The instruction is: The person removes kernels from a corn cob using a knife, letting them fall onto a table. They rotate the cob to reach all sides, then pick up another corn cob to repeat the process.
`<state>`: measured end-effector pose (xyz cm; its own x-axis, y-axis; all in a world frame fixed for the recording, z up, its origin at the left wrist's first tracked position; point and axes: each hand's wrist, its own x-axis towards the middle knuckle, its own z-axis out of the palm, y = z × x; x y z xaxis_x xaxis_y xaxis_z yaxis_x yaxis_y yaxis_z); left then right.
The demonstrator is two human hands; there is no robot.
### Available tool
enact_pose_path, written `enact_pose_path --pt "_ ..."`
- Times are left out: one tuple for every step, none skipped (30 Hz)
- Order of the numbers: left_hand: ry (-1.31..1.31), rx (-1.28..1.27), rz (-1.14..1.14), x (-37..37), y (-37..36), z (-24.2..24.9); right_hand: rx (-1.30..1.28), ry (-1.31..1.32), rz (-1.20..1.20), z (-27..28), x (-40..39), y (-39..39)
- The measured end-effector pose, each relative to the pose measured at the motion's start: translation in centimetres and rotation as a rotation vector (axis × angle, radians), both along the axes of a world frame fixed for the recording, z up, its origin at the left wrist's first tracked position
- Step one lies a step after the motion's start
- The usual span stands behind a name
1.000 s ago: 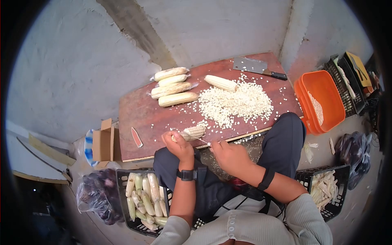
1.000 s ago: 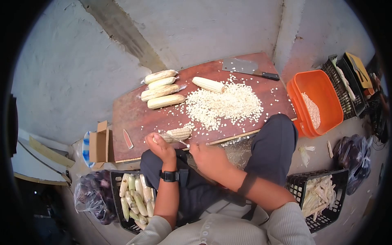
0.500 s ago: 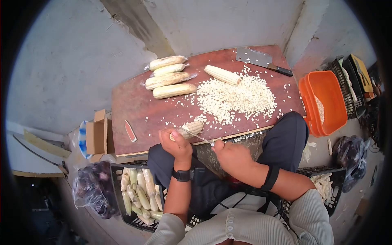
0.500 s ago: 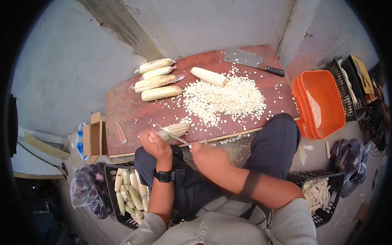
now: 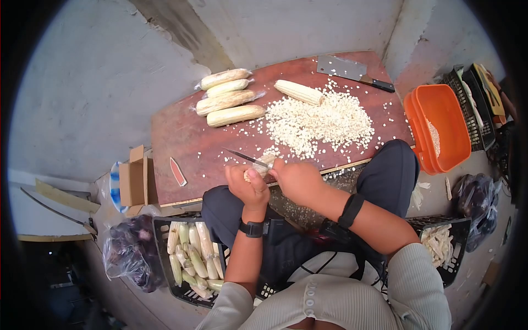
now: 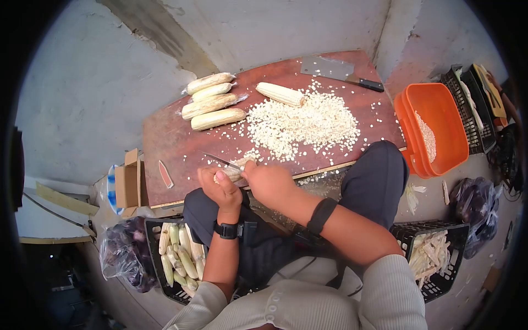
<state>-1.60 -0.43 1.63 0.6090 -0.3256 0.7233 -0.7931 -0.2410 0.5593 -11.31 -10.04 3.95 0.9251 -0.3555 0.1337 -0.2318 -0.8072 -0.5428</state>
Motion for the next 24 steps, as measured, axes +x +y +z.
enact_pose_path --pt "-0.009 -0.007 0.0 -0.1 0.0 -0.1 0.071 0.052 -0.004 0.4 -0.2 0.0" --pt "-0.003 -0.015 0.006 -0.1 0.1 -0.2 0.139 0.042 -0.031 0.3 -0.2 0.2" --pt "0.003 -0.023 0.01 0.0 0.2 -0.2 0.207 0.031 -0.06 0.1 -0.1 0.5" --pt "0.005 -0.034 0.01 0.1 0.1 -0.2 0.273 0.015 -0.092 -0.3 0.0 0.7" --pt "0.014 -0.038 0.026 0.2 0.1 -0.2 0.379 -0.068 -0.083 -1.5 0.3 0.8" --pt "0.022 -0.041 0.041 0.2 0.3 -0.2 0.486 -0.152 -0.072 -3.2 0.8 0.9" --pt "0.03 -0.043 0.057 0.3 0.5 -0.2 0.593 -0.238 -0.06 -3.4 1.2 1.0" --pt "0.025 -0.048 0.061 0.4 0.7 -0.3 0.655 -0.159 -0.11 -3.5 1.2 0.9" --pt "0.025 -0.054 0.063 0.4 0.9 -0.4 0.715 -0.075 -0.162 -2.8 1.1 0.7" --pt "0.028 -0.058 0.065 0.3 1.1 -0.4 0.776 0.01 -0.217 -2.2 0.9 0.6" --pt "0.045 -0.06 0.074 0.3 1.3 -0.4 0.675 -0.006 -0.223 -1.9 0.4 0.5" --pt "0.061 -0.063 0.083 0.4 1.3 -0.3 0.572 -0.023 -0.227 -1.7 -0.3 0.4" --pt "0.077 -0.065 0.096 0.5 1.4 -0.3 0.469 -0.037 -0.228 -1.4 -0.9 0.4" --pt "0.101 -0.069 0.096 0.6 1.5 -0.3 0.398 -0.044 -0.227 -1.0 -1.5 0.5" --pt "0.126 -0.073 0.097 0.7 1.5 -0.3 0.326 -0.05 -0.223 -0.4 -2.2 0.7" --pt "0.15 -0.077 0.1 0.8 1.5 -0.3 0.253 -0.056 -0.219 0.3 -2.8 0.9" --pt "0.154 -0.075 0.102 0.8 1.4 -0.3 0.159 -0.08 -0.199 1.1 -3.4 1.2" --pt "0.159 -0.072 0.103 0.7 1.4 -0.3 0.066 -0.104 -0.18 1.9 -4.0 1.6" --pt "0.163 -0.067 0.103 0.7 1.3 -0.2 -0.026 -0.129 -0.162 2.1 -4.5 2.0" --pt "0.162 -0.061 0.106 0.7 1.3 -0.2 -0.068 -0.12 -0.152 1.9 -4.8 2.2" --pt "0.162 -0.055 0.109 0.6 1.3 -0.2 -0.108 -0.11 -0.14 1.6 -5.1 2.5" --pt "0.163 -0.047 0.113 0.5 1.3 -0.2 -0.147 -0.1 -0.129 1.4 -5.5 2.8" --pt "0.166 -0.053 0.114 0.4 1.2 -0.1 -0.179 -0.069 -0.117 1.3 -5.8 3.1" --pt "0.169 -0.059 0.116 0.3 1.2 0.1 -0.21 -0.038 -0.105 1.3 -6.1 3.3"
